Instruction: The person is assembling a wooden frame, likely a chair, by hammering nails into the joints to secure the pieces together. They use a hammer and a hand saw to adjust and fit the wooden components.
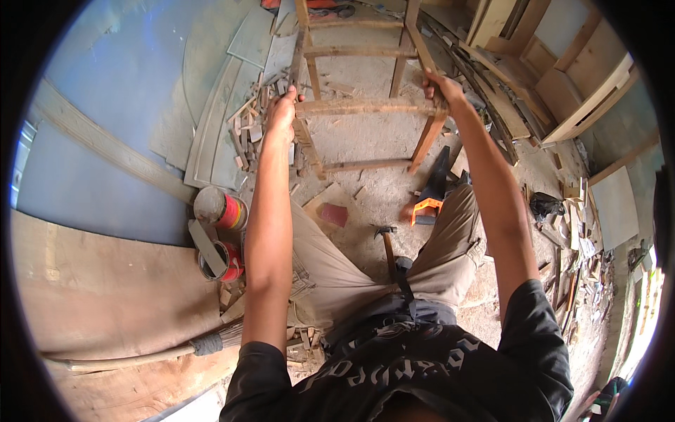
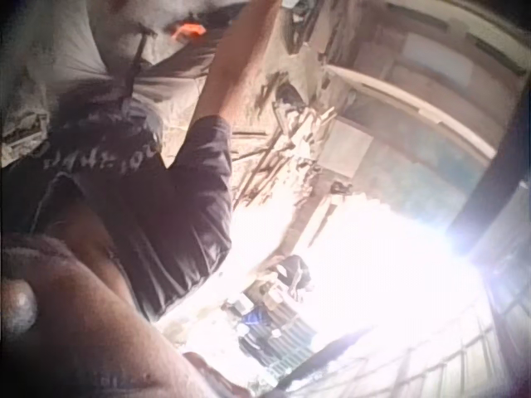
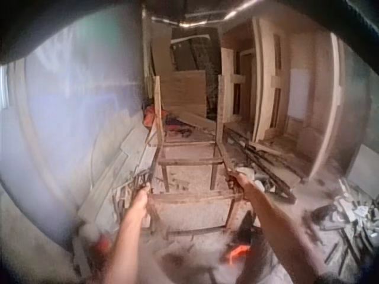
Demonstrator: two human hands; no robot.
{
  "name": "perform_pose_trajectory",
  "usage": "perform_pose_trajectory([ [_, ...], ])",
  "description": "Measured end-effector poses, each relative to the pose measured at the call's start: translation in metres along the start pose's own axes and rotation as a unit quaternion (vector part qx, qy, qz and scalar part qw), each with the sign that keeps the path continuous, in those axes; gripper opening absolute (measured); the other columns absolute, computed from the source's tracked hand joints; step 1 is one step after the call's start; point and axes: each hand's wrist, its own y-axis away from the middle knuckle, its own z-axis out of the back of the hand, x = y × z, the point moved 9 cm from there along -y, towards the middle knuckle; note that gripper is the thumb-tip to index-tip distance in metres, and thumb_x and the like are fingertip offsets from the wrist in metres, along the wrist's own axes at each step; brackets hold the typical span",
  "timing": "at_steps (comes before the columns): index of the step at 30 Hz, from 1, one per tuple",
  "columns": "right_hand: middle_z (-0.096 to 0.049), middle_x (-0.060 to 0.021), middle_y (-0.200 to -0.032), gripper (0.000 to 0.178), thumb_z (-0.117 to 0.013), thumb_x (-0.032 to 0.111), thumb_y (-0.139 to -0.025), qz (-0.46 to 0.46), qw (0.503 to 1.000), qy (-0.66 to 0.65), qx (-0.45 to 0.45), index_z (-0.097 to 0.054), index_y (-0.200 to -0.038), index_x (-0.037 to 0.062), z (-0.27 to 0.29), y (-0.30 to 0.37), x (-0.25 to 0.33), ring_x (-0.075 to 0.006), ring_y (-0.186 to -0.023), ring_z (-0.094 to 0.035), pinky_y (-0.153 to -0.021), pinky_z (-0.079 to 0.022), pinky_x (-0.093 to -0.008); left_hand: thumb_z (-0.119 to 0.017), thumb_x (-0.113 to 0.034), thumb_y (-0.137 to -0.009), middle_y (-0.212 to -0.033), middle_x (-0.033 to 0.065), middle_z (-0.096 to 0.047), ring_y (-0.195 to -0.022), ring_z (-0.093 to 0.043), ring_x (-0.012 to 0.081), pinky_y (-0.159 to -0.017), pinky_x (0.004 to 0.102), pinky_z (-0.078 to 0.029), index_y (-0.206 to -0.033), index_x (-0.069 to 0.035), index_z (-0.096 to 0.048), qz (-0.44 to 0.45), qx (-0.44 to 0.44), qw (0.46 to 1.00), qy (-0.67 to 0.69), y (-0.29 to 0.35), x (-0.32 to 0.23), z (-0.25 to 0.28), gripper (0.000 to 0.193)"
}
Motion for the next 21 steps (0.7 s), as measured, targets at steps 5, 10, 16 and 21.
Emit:
perform_pose_trajectory([
  [5,-0.055,-0.0045,-0.074,0.027,-0.062,0.029,-0.095,-0.046,0.996,-0.077,0.011,-0.051,-0.089,0.0042,0.026,-0.003,-0.046,-0.0098,-0.056,-0.051,-0.051,-0.046,-0.0246,-0.059,-0.033,-0.096,-0.094,0.0064,-0.067,-0.092,-0.056,0.0184,-0.09,0.0379,-0.041,-0.105,0.001,-0.059,0.058,0.006,0.998,0.021,-0.02,0.041,-0.011,0.035],
  [10,-0.06,-0.0073,-0.084,0.029,-0.061,0.028,-0.096,-0.041,0.995,-0.09,-0.028,-0.051,-0.106,0.0022,0.049,-0.004,-0.05,-0.01,-0.059,-0.053,-0.052,-0.048,-0.0249,-0.056,-0.036,-0.097,-0.094,0.0076,-0.065,-0.089,-0.055,0.0195,-0.082,0.0388,-0.045,-0.093,-0.001,-0.064,0.047,0.005,0.998,-0.027,-0.01,0.063,-0.03,0.036],
  [16,-0.065,-0.0139,-0.095,0.038,-0.06,0.029,-0.096,-0.036,0.996,-0.061,-0.054,-0.049,-0.115,-0.0014,0.074,-0.006,-0.056,-0.0129,-0.063,-0.058,-0.055,-0.051,-0.0266,-0.055,-0.036,-0.098,-0.092,0.0068,-0.065,-0.084,-0.056,0.0187,-0.081,0.0346,-0.044,-0.095,-0.001,-0.065,0.027,0.026,0.998,-0.048,-0.023,0.072,-0.052,0.036],
  [21,-0.066,-0.015,-0.093,0.038,-0.057,0.027,-0.098,-0.07,0.993,-0.008,-0.091,-0.049,-0.121,-0.0011,0.085,0.001,-0.061,-0.0178,-0.067,-0.062,-0.057,-0.053,-0.0316,-0.055,-0.038,-0.098,-0.09,0.0049,-0.066,-0.085,-0.055,0.0167,-0.084,0.033,-0.042,-0.099,-0.001,-0.064,-0.008,0.029,0.998,-0.057,-0.017,0.093,-0.053,0.038],
])
